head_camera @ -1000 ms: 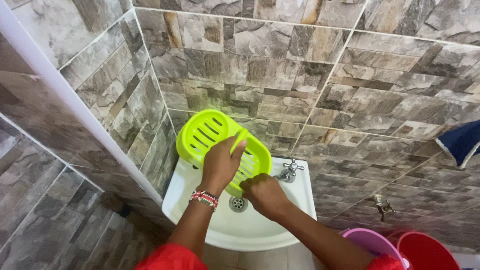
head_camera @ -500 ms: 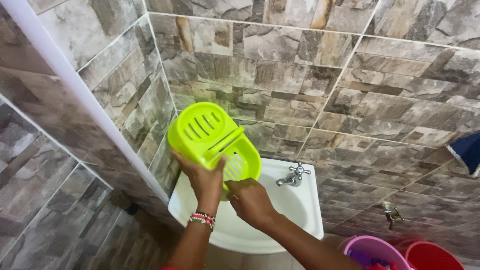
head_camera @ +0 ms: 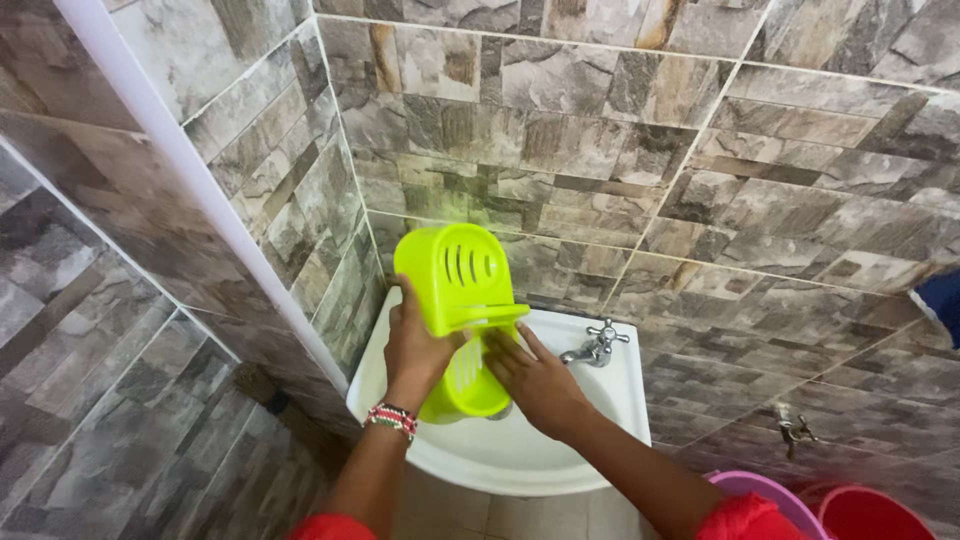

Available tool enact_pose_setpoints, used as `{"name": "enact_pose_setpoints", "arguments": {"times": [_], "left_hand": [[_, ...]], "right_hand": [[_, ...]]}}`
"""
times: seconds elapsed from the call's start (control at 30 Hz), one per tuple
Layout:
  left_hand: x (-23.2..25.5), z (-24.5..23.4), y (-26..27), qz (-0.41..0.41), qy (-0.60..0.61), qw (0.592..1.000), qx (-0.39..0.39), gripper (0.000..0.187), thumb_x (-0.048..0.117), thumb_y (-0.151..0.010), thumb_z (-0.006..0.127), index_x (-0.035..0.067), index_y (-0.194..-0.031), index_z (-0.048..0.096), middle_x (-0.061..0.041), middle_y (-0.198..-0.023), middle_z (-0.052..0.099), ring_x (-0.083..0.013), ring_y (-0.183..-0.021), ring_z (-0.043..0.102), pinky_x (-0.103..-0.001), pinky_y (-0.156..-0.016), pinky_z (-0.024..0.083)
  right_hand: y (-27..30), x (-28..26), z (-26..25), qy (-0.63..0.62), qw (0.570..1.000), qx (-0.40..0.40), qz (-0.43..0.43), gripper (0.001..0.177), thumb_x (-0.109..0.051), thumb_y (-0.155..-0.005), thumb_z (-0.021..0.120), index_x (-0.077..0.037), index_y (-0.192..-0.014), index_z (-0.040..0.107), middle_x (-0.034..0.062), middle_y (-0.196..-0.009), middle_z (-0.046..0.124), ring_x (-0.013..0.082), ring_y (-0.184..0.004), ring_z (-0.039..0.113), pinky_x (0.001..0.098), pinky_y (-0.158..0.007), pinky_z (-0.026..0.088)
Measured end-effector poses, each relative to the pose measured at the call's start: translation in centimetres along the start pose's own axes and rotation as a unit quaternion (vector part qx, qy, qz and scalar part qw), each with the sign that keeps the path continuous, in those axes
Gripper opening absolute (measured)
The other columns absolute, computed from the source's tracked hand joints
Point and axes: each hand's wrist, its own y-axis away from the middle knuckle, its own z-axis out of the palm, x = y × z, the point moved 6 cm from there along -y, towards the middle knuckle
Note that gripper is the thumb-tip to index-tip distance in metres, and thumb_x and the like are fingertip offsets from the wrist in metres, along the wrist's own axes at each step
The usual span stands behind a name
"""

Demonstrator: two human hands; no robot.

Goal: The person removes a bar of soap from a lime-green plastic basket, then washes the basket under running water in a white sink. The person scrubs the basket with their hands and rinses it thoroughly.

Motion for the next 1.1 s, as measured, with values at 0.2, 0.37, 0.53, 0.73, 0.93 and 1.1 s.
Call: {"name": "enact_pose_setpoints", "arguments": {"times": [0.2,0.37,0.53,0.73,0.93,1.1], "left_hand": [[-2.2,1.8,-0.5,-0.042,0.217,0.973,-0.06,0.094,0.013,-0.071,0.086,0.009,-0.149,0.034,-0.013,-0.128,0.07,-0.0292,-0.115,0.07,-0.038,-0.094,0.056],[-3.6,4.4,-2.1,-0.033,0.457,0.885,-0.08,0.079,0.0,-0.07,0.08,0.014,-0.14,0.044,-0.007,-0.128,0.067,-0.022,-0.113,0.067,-0.036,-0.091,0.057],[-5.9,5.2,-1.5,-0.225,0.439,0.859,-0.133,0.064,0.017,-0.081,0.078,0.016,-0.139,0.051,-0.01,-0.128,0.068,-0.0275,-0.112,0.068,-0.047,-0.086,0.055],[-5.7,5.5,-0.7,-0.243,0.342,0.879,-0.228,0.059,0.034,-0.087,0.075,0.016,-0.141,0.058,-0.008,-0.127,0.069,-0.0265,-0.115,0.063,-0.049,-0.086,0.049],[-2.4,4.2,0.8,-0.161,0.333,0.873,-0.318,0.075,0.027,-0.079,0.08,0.019,-0.146,0.047,-0.005,-0.129,0.069,-0.0213,-0.115,0.067,-0.047,-0.091,0.056],[0.8,3.7,-0.5,0.037,0.295,0.904,-0.306,0.098,0.013,-0.071,0.087,0.017,-0.154,0.037,-0.006,-0.139,0.065,-0.0197,-0.125,0.063,-0.033,-0.1,0.051]], "right_hand": [[1.2,1.6,0.0,-0.145,0.988,-0.034,0.03,0.051,0.007,-0.078,0.058,-0.001,-0.127,0.063,0.0143,-0.151,0.048,0.0293,-0.151,0.032,0.0472,-0.127,0.018],[2.6,4.5,-1.4,-0.337,0.918,0.067,0.196,0.058,0.02,-0.076,0.05,-0.002,-0.128,0.064,0.0142,-0.157,0.047,0.032,-0.146,0.038,0.0406,-0.113,0.04],[2.8,5.7,1.2,-0.676,0.672,0.226,0.203,0.05,0.004,-0.093,0.052,-0.005,-0.141,0.061,0.0177,-0.167,0.029,0.0321,-0.15,0.039,0.0412,-0.118,0.037],[2.4,5.5,3.0,-0.723,0.561,-0.004,0.402,0.068,-0.059,-0.101,0.027,-0.025,-0.16,0.03,0.0057,-0.166,0.034,0.0212,-0.15,0.031,0.0394,-0.116,0.028],[-0.1,7.6,2.0,-0.877,0.324,0.078,0.345,0.079,-0.069,-0.094,0.026,-0.021,-0.153,0.045,0.0087,-0.151,0.057,0.028,-0.136,0.055,0.0419,-0.107,0.05],[-0.5,10.7,4.9,-0.857,0.254,0.11,0.435,0.069,-0.064,-0.1,0.031,-0.011,-0.136,0.058,0.0149,-0.133,0.066,0.0307,-0.119,0.064,0.0486,-0.102,0.052]]}}
